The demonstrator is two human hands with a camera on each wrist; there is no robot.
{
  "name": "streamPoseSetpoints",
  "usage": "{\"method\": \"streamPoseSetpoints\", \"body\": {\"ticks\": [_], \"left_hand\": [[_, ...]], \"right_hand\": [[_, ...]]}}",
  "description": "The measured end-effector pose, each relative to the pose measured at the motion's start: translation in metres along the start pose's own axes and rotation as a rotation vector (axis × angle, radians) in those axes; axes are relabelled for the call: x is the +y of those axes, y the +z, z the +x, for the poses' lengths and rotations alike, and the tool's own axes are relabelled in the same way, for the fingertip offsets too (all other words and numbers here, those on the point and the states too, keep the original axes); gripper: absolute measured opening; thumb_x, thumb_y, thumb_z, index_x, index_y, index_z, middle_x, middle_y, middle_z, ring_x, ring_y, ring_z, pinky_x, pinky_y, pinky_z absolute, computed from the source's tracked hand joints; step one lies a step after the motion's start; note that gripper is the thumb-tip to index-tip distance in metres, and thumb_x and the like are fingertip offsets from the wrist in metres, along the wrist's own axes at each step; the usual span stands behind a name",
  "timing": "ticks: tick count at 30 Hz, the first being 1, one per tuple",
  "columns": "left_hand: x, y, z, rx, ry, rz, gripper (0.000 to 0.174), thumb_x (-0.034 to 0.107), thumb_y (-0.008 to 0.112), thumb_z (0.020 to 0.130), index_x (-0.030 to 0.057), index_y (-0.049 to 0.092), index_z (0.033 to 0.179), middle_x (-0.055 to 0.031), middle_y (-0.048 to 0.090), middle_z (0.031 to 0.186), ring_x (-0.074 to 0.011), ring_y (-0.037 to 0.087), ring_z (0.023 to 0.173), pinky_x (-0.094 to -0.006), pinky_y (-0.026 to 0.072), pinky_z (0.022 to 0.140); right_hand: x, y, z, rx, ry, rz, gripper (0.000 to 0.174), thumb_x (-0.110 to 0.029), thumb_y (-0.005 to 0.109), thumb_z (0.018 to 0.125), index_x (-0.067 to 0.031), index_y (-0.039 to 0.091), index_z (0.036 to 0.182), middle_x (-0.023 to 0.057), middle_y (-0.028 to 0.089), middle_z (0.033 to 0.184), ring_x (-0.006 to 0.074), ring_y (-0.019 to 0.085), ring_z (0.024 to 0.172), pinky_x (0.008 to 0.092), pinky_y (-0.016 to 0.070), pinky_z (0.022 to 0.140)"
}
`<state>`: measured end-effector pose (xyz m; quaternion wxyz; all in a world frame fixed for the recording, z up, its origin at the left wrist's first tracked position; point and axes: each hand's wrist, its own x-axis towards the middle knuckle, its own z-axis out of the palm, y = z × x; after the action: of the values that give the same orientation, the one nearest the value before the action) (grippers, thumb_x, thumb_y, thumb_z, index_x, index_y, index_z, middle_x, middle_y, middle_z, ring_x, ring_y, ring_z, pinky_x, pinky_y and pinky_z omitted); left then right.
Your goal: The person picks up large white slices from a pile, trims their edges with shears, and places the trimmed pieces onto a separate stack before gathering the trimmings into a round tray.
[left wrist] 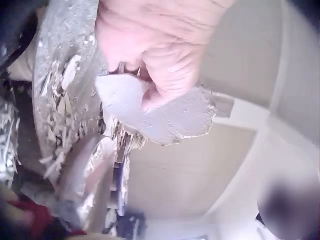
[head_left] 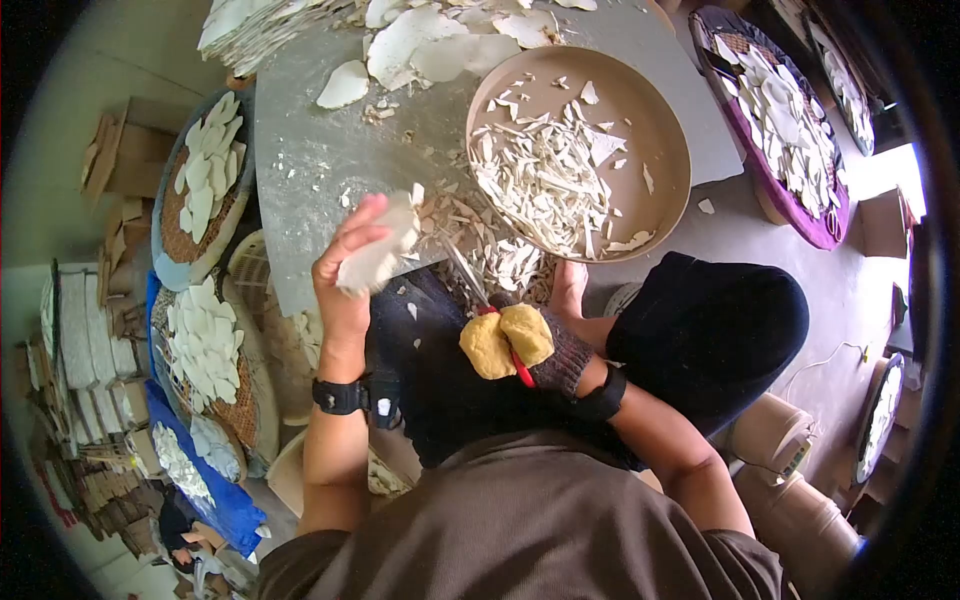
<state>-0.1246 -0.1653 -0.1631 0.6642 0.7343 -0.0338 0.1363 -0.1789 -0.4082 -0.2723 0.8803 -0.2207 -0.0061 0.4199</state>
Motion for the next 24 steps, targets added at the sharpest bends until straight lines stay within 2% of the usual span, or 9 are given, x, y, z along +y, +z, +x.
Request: {"method": "streamPoseSetpoints", "body": {"ticks": [1,2,5,6,9,13,17,19,24], "left_hand": [[0.0,-0.001,-0.001,-0.039,0.151,0.185,0.021,0.002,0.067,0.072,0.0101,0.069,0.092,-0.0112,0.052,0.128,-0.0258,0.043,0.123,-0.0368,0.036,0.102],[0.003,0.0,-0.001,-0.047,0.228,0.368,0.025,0.005,0.073,0.065,0.0171,0.07,0.086,-0.0088,0.045,0.135,-0.0291,0.033,0.131,-0.0387,0.0314,0.106],[0.013,0.01,-0.004,-0.037,0.336,0.536,0.028,0.005,0.076,0.061,0.0185,0.07,0.084,-0.0085,0.044,0.136,-0.03,0.032,0.132,-0.0384,0.0307,0.106],[0.014,0.011,-0.006,-0.04,0.327,0.535,0.031,0.004,0.077,0.058,0.0197,0.07,0.084,-0.0082,0.044,0.136,-0.0306,0.03,0.132,-0.0392,0.0296,0.107],[0.009,0.013,-0.009,-0.021,0.338,0.54,0.029,0.005,0.077,0.06,0.0201,0.071,0.083,-0.0074,0.045,0.135,-0.0307,0.031,0.132,-0.0393,0.0292,0.107],[0.012,0.015,-0.009,-0.058,0.353,0.6,0.025,0.007,0.076,0.062,0.0204,0.071,0.082,-0.0065,0.05,0.131,-0.0296,0.032,0.132,-0.039,0.03,0.107],[0.011,0.011,-0.008,-0.09,0.331,0.586,0.023,0.009,0.075,0.063,0.0209,0.072,0.082,-0.0057,0.053,0.128,-0.0288,0.033,0.131,-0.0386,0.0306,0.106],[0.013,0.012,-0.007,-0.11,0.342,0.597,0.023,0.008,0.074,0.064,0.0201,0.071,0.083,-0.0053,0.054,0.128,-0.0288,0.034,0.131,-0.0387,0.0307,0.106],[0.02,0.012,-0.007,-0.189,0.335,0.529,0.023,0.004,0.07,0.07,0.012,0.068,0.091,-0.0047,0.055,0.127,-0.0297,0.039,0.127,-0.0389,0.0333,0.104]], "right_hand": [[0.005,0.005,0.001,-0.093,-0.064,-0.012,0.027,-0.015,0.05,0.092,-0.0023,0.05,0.116,0.0152,0.057,0.113,0.0255,0.056,0.104,0.0348,0.043,0.094],[0.011,0.011,0.0,0.031,-0.078,-0.272,0.027,-0.015,0.049,0.092,-0.002,0.05,0.116,0.0147,0.056,0.114,0.0256,0.056,0.105,0.0348,0.0426,0.095],[-0.011,0.047,-0.005,-0.047,-0.201,-0.443,0.027,-0.017,0.048,0.094,0.0009,0.051,0.114,0.0124,0.057,0.115,0.0212,0.056,0.107,0.0327,0.0434,0.094],[-0.021,0.062,-0.005,-0.123,-0.185,-0.203,0.027,-0.018,0.048,0.094,0.001,0.052,0.114,0.012,0.058,0.114,0.02,0.056,0.107,0.0319,0.0439,0.093],[-0.029,0.077,-0.004,-0.217,-0.131,0.169,0.028,-0.019,0.048,0.095,0.0017,0.052,0.114,0.0115,0.059,0.114,0.0178,0.057,0.105,0.0302,0.0449,0.091],[-0.025,0.071,-0.007,-0.007,0.001,-0.152,0.044,-0.026,0.049,0.094,0.0051,0.042,0.124,0.0186,0.049,0.125,0.0261,0.05,0.115,0.0372,0.0385,0.101],[-0.017,0.061,-0.009,-0.123,-0.135,-0.114,0.034,-0.014,0.048,0.094,0.0038,0.044,0.122,0.015,0.052,0.122,0.0231,0.052,0.113,0.0354,0.0414,0.099],[-0.013,0.057,-0.009,-0.02,-0.13,-0.276,0.034,-0.016,0.049,0.094,0.0036,0.045,0.122,0.015,0.053,0.12,0.0231,0.053,0.112,0.0355,0.0418,0.098],[0.008,0.021,0.003,-0.054,-0.215,-0.08,0.028,-0.019,0.045,0.095,0.0003,0.05,0.116,0.0105,0.057,0.114,0.0187,0.055,0.105,0.0322,0.0437,0.093]]}}
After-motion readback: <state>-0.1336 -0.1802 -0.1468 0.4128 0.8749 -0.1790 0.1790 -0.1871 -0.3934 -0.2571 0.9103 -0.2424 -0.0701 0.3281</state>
